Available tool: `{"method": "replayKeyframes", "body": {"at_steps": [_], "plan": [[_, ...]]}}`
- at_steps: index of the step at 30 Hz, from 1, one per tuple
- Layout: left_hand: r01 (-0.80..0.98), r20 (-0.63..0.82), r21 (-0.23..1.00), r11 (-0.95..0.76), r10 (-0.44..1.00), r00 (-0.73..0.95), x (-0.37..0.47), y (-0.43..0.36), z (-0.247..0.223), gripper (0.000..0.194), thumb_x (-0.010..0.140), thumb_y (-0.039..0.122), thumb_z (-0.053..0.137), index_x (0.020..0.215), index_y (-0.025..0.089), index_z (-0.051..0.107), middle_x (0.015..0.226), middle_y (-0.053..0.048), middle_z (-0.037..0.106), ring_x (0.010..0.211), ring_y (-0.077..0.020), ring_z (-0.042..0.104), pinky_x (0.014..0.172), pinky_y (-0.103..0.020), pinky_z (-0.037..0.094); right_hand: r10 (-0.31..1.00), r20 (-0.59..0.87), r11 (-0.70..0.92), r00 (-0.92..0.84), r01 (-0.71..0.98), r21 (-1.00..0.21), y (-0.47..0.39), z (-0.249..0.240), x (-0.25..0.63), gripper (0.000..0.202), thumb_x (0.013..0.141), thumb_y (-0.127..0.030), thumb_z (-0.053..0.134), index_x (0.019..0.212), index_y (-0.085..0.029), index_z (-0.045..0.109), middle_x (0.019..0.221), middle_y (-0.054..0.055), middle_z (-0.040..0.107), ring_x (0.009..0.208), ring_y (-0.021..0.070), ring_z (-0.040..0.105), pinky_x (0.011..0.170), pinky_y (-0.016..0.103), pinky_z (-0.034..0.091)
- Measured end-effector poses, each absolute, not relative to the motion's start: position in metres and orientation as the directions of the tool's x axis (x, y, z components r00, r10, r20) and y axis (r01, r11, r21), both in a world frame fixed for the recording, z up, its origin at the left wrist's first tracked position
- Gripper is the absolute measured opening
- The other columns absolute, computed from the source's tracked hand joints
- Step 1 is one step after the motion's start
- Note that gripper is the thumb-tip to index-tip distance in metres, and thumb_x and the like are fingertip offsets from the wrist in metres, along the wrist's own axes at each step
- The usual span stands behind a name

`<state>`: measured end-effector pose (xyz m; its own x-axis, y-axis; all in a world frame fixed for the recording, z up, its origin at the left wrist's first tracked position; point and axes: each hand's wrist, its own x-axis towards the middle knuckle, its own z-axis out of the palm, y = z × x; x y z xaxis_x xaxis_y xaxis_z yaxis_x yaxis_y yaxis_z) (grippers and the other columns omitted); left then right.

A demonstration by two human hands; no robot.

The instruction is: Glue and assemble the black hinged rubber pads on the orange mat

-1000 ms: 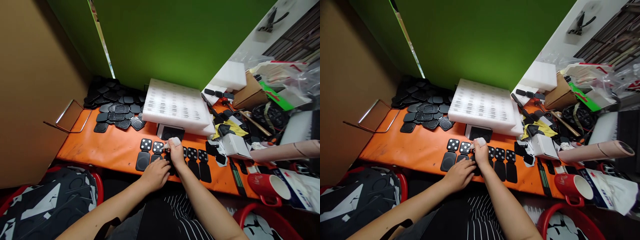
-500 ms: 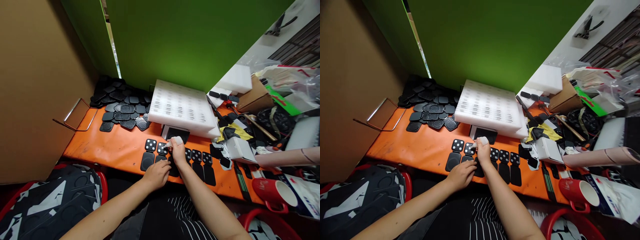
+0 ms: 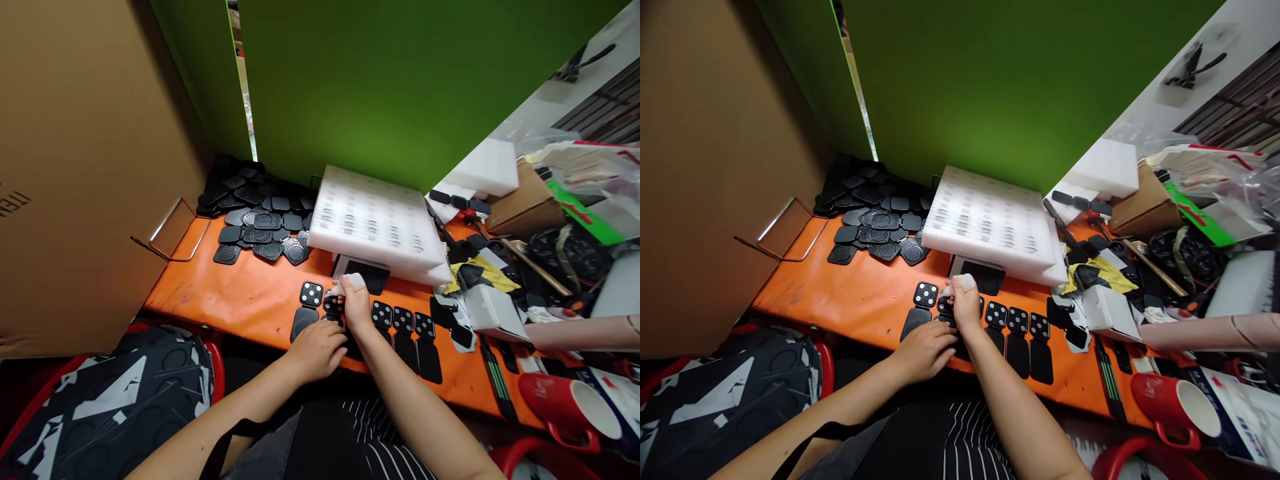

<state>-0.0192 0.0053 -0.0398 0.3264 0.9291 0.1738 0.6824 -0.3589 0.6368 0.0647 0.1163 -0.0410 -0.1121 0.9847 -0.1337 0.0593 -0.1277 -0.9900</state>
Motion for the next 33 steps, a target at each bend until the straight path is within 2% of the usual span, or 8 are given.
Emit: {"method": "replayKeyframes", "body": {"at_steps": [5,10,16,22,25,28,31,33], "plan": [[0.661,0.157,0.673,-0.331,0.938,0.310,-0.031,0.005,-0.043,0.019,0.083,0.020,0.052,0.095,0.019,0.066,0.103,-0.004,0.066,0.098,-0.0198,0.059,0.093,-0.035,0.044,0.975,-0.138,-0.110,-0.176,0.161,-0.981,0.107,-0.047,0.044,0.035,0.078,-0.053,0.054,0.077,-0.018,0.058,0.063,0.000,0.062,0.048,0.0127,0.049,0.046,0.025,0.038],[0.663,0.145,0.684,-0.306,0.947,0.287,-0.032,0.004,-0.048,0.019,0.083,0.019,0.051,0.095,0.020,0.066,0.101,-0.004,0.067,0.098,-0.0202,0.058,0.093,-0.035,0.044,0.984,-0.007,0.049,-0.179,0.304,-0.951,0.111,-0.048,0.043,0.033,0.080,-0.051,0.054,0.078,-0.018,0.059,0.066,0.002,0.065,0.063,0.0167,0.058,0.062,0.028,0.044],[0.652,0.140,0.701,-0.291,0.952,0.274,-0.031,0.005,-0.049,0.019,0.083,0.020,0.050,0.095,0.021,0.066,0.101,-0.003,0.067,0.098,-0.0196,0.059,0.093,-0.035,0.044,0.985,-0.029,0.008,-0.173,0.207,-0.978,0.116,-0.047,0.036,0.035,0.080,-0.053,0.051,0.079,-0.019,0.058,0.066,0.002,0.065,0.060,0.0169,0.058,0.059,0.028,0.044],[0.659,0.144,0.697,-0.282,0.956,0.256,-0.032,0.005,-0.050,0.019,0.083,0.020,0.051,0.094,0.021,0.066,0.099,-0.004,0.068,0.097,-0.0205,0.060,0.090,-0.036,0.047,0.987,0.005,0.048,-0.158,0.270,-0.962,0.121,-0.052,0.026,0.033,0.079,-0.052,0.054,0.079,-0.019,0.059,0.063,0.000,0.064,0.062,0.0166,0.058,0.061,0.027,0.045],[0.645,0.170,0.700,-0.305,0.949,0.264,-0.032,0.004,-0.051,0.020,0.083,0.020,0.050,0.095,0.021,0.066,0.102,-0.004,0.068,0.099,-0.0197,0.060,0.094,-0.037,0.046,0.991,-0.102,-0.090,-0.092,0.123,-0.988,0.121,-0.047,0.030,0.034,0.074,-0.053,0.059,0.078,-0.019,0.056,0.066,0.000,0.064,0.053,0.0140,0.055,0.051,0.025,0.043],[0.653,0.200,0.682,-0.329,0.943,0.266,-0.033,0.005,-0.054,0.020,0.085,0.021,0.048,0.095,0.021,0.066,0.103,-0.005,0.068,0.099,-0.0197,0.062,0.097,-0.039,0.045,0.962,-0.266,-0.273,-0.060,-0.158,-0.949,0.118,-0.036,0.039,0.034,0.073,-0.052,0.061,0.076,-0.019,0.053,0.065,-0.001,0.063,0.044,0.0098,0.047,0.041,0.021,0.038],[0.674,0.234,0.641,-0.367,0.930,0.283,-0.034,0.007,-0.058,0.021,0.087,0.024,0.046,0.093,0.020,0.066,0.101,-0.006,0.069,0.098,-0.0204,0.063,0.097,-0.042,0.046,0.895,-0.434,-0.433,-0.103,-0.427,-0.794,0.110,-0.023,0.057,0.028,0.078,-0.046,0.057,0.080,-0.018,0.053,0.065,0.000,0.063,0.042,0.0079,0.045,0.040,0.018,0.039],[0.689,0.244,0.615,-0.383,0.924,0.295,-0.034,0.007,-0.059,0.023,0.087,0.025,0.045,0.093,0.020,0.067,0.101,-0.006,0.070,0.098,-0.0215,0.063,0.095,-0.044,0.047,0.842,-0.510,-0.517,-0.176,-0.532,-0.670,0.105,-0.015,0.077,0.021,0.082,-0.039,0.054,0.084,-0.018,0.054,0.067,0.001,0.063,0.044,0.0085,0.048,0.042,0.019,0.042]]}}
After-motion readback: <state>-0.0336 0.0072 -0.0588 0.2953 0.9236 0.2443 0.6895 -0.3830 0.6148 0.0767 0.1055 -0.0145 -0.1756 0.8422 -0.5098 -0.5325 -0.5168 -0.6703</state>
